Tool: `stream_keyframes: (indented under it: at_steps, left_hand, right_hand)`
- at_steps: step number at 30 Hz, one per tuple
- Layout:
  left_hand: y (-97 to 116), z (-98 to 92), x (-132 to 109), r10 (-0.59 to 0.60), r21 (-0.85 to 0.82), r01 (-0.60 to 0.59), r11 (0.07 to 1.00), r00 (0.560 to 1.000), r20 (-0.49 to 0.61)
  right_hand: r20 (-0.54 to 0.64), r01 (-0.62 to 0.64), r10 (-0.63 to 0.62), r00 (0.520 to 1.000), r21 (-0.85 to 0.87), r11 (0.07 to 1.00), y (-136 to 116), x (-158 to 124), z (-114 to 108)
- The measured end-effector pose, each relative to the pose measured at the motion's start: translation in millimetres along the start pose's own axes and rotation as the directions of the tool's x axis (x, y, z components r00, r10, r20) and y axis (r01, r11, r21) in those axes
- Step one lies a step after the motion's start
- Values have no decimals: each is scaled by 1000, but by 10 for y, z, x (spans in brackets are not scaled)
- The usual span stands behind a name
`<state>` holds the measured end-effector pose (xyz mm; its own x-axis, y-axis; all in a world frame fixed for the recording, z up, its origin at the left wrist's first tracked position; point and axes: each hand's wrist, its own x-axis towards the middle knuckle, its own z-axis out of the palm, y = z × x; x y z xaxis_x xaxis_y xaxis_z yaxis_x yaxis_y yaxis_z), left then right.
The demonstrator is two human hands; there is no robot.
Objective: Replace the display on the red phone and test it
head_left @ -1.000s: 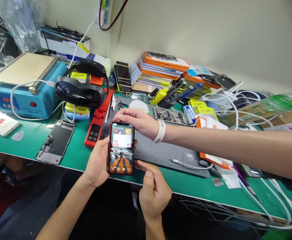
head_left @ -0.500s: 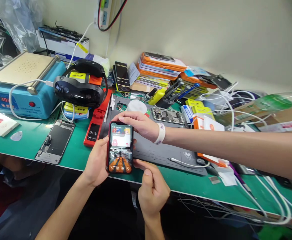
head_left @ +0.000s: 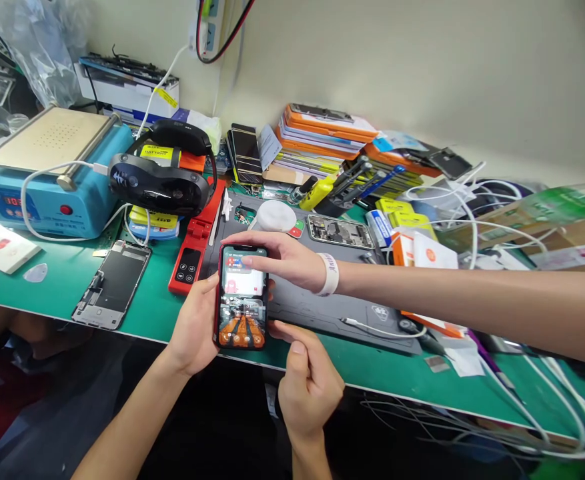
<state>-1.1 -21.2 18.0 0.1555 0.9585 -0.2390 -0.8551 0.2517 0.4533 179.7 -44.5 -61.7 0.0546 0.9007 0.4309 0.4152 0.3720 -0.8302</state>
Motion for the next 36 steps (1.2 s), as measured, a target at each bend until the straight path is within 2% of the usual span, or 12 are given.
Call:
stream_keyframes:
  at_steps: [6,13,19,23,28,36]
  left_hand:
    - [-2,1,-2,0,-4,0,1000,1000,-19]
    - [-16,-3,3,5,-24,-6,1000,1000,-15]
    - [-21,-22,-2,9,-6,-9,1000,1000,-11]
    - [-22,-29,2,6,-7,-6,1000,1000,-11]
    - [-18,-26,3,0,-6,0,1000,1000,1]
    - [-34,-68,4,3,-4,-3,1000,1000,21]
  right_hand:
    - [9,24,-23,1000,-54,998,-7,8,-2]
    - [-35,26,-27,999,-6,1000,-46,26,-1]
    - [31,56,-55,998,-66,996,23,-11,-12]
    - [-26,35,-35,999,-14,999,-9,7,-1]
    - [-30,15,-14,999,7,1000,-68,32,4]
    - [-54,133,-136,989,-57,989,-67,66,6]
